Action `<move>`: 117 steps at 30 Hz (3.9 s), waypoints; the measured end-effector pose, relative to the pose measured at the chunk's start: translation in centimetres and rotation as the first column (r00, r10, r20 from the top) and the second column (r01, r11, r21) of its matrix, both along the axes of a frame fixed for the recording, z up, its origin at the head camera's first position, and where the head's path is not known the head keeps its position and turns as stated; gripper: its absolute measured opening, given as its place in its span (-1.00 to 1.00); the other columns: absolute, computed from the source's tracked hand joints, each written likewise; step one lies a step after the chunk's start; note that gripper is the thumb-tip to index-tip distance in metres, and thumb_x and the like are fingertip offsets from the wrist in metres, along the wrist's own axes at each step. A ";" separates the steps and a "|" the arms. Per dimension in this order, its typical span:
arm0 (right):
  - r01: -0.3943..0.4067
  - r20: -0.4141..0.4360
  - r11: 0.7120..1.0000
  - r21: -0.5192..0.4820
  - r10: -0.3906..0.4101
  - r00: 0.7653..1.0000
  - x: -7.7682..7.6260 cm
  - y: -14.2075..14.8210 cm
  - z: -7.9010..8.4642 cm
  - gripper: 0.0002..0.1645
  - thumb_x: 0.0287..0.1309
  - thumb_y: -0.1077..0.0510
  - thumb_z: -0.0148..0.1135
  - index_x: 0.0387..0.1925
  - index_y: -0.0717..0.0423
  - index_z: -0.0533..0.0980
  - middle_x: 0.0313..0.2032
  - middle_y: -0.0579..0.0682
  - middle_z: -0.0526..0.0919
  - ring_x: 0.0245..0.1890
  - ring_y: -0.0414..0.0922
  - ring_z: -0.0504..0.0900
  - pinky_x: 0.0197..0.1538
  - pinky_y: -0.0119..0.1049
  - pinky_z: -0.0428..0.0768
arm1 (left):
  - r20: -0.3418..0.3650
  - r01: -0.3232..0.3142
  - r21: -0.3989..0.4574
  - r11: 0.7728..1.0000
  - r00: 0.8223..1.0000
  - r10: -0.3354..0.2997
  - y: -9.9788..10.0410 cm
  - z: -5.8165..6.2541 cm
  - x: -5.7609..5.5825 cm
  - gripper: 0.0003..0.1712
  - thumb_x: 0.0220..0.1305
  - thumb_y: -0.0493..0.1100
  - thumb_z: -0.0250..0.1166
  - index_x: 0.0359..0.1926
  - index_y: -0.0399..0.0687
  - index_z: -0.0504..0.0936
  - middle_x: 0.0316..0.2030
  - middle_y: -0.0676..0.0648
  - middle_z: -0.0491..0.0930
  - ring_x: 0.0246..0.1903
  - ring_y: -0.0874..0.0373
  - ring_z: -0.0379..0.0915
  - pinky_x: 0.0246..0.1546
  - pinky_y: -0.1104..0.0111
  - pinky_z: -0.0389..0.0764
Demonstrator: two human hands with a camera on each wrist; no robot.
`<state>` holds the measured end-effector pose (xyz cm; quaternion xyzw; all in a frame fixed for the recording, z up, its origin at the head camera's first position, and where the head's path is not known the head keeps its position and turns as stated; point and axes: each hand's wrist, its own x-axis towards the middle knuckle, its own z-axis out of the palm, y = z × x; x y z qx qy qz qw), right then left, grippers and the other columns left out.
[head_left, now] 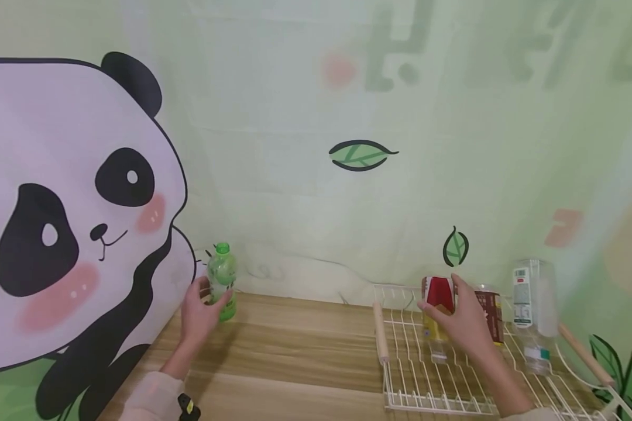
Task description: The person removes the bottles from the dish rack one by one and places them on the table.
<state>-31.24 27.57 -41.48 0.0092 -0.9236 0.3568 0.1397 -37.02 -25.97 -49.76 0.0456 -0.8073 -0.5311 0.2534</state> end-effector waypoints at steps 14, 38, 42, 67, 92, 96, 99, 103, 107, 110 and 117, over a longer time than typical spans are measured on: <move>0.029 -0.056 0.999 -0.032 -0.030 0.998 -0.4 0.1 -1.3 0.27 0.33 -0.24 0.43 0.64 0.36 -0.05 0.53 0.49 0.15 0.47 0.45 0.23 0.37 0.40 0.41 | 0.064 -0.053 -0.011 0.999 0.997 0.054 -1.0 -2.5 -0.1 -0.28 0.41 -0.08 0.44 0.39 -0.29 0.33 0.32 -0.39 0.44 0.31 -0.36 0.40 0.36 -0.19 0.43; 0.081 -0.012 0.992 -0.092 -0.082 0.997 -0.1 0.0 -2.0 0.14 0.36 -0.06 0.44 0.64 0.31 0.00 0.52 0.44 0.19 0.47 0.41 0.23 0.39 0.39 0.40 | 0.165 0.010 -0.094 0.996 0.986 0.006 -1.5 -2.1 -0.2 -0.21 0.39 -0.15 0.40 0.45 -0.36 0.22 0.32 -0.48 0.40 0.32 -0.45 0.38 0.35 -0.25 0.43; 0.082 0.001 0.992 -0.100 -0.082 0.997 -0.1 0.0 -2.0 0.13 0.36 -0.02 0.44 0.64 0.31 -0.01 0.53 0.44 0.17 0.48 0.42 0.23 0.38 0.38 0.42 | 0.166 0.018 -0.092 0.996 0.986 -0.002 -1.6 -2.2 -0.3 -0.23 0.40 -0.16 0.40 0.45 -0.36 0.23 0.32 -0.48 0.40 0.32 -0.44 0.37 0.34 -0.25 0.44; 0.040 0.105 0.999 0.010 -0.041 0.994 -0.9 1.0 -3.1 0.16 0.30 0.03 0.48 0.55 0.53 -0.03 0.43 0.60 0.23 0.39 0.52 0.31 0.39 0.43 0.36 | 0.147 0.016 -0.107 0.994 0.989 0.000 -1.3 -2.2 0.0 -0.25 0.36 -0.22 0.43 0.39 -0.37 0.23 0.30 -0.50 0.41 0.32 -0.45 0.37 0.36 -0.25 0.41; -0.006 0.275 0.999 0.036 -0.004 0.961 -0.9 1.3 -3.3 0.21 0.30 -0.19 0.44 0.41 0.65 0.02 0.23 0.65 0.41 0.13 0.42 0.57 0.15 0.31 0.62 | 0.166 0.008 -0.046 0.999 0.986 0.000 -1.7 -2.9 0.1 -0.02 0.37 -0.12 0.47 0.56 -0.29 0.07 0.36 -0.49 0.34 0.35 -0.40 0.31 0.37 -0.22 0.39; 0.005 0.267 1.000 0.026 -0.012 0.964 -0.8 1.5 -2.8 0.23 0.27 -0.29 0.43 0.38 0.65 0.10 0.26 0.66 0.39 0.19 0.46 0.54 0.15 0.31 0.62 | 0.178 -0.006 -0.035 0.999 0.984 0.012 -1.4 -1.8 0.8 0.15 0.37 0.04 0.48 0.63 -0.29 -0.06 0.46 -0.47 0.20 0.44 -0.40 0.17 0.43 -0.25 0.28; -0.002 0.249 1.000 0.010 -0.001 0.969 -0.5 1.5 -2.1 0.24 0.27 -0.33 0.42 0.39 0.62 0.13 0.29 0.64 0.39 0.21 0.47 0.53 0.16 0.30 0.63 | 0.136 -0.046 -0.062 0.997 0.989 0.054 -1.2 -0.2 1.5 0.25 0.34 0.20 0.47 0.65 -0.27 -0.11 0.52 -0.44 0.13 0.50 -0.38 0.09 0.48 -0.25 0.20; -0.041 0.220 0.999 -0.029 0.046 0.974 0.1 1.2 -1.0 0.32 0.23 -0.39 0.44 0.48 0.53 0.08 0.35 0.59 0.36 0.25 0.45 0.52 0.16 0.26 0.65 | 0.012 -0.127 -0.107 0.986 0.992 0.129 -0.5 2.2 2.4 0.26 0.31 0.30 0.47 0.66 -0.18 -0.06 0.52 -0.38 0.15 0.51 -0.32 0.10 0.49 -0.21 0.22; -0.092 0.187 0.994 -0.051 0.100 0.977 0.6 0.6 0.0 0.35 0.21 -0.39 0.46 0.54 0.48 0.06 0.37 0.56 0.36 0.22 0.41 0.56 0.10 0.18 0.71 | -0.153 -0.161 -0.089 0.983 0.977 0.146 1.0 4.4 3.5 0.13 0.30 0.18 0.53 0.60 -0.20 0.09 0.41 -0.34 0.24 0.44 -0.24 0.18 0.44 -0.16 0.29; -0.131 0.165 0.990 -0.058 0.139 0.976 0.9 0.0 0.5 0.32 0.22 -0.34 0.48 0.55 0.46 0.06 0.36 0.54 0.38 0.17 0.37 0.60 0.06 0.13 0.74 | -0.256 -0.112 -0.071 0.991 0.962 0.091 2.5 6.0 4.5 0.02 0.30 0.07 0.55 0.52 -0.26 0.20 0.33 -0.30 0.30 0.37 -0.18 0.26 0.38 -0.11 0.37; -0.208 0.112 0.978 -0.022 0.210 0.971 1.9 -1.4 2.0 0.23 0.21 -0.25 0.53 0.55 0.40 0.15 0.23 0.46 0.55 0.12 0.31 0.66 0.01 0.05 0.77 | -0.383 0.048 -0.252 0.967 0.912 -0.145 6.4 8.5 6.0 -0.13 0.22 -0.08 0.62 0.41 -0.21 0.35 0.26 -0.15 0.46 0.29 -0.02 0.37 0.25 0.05 0.49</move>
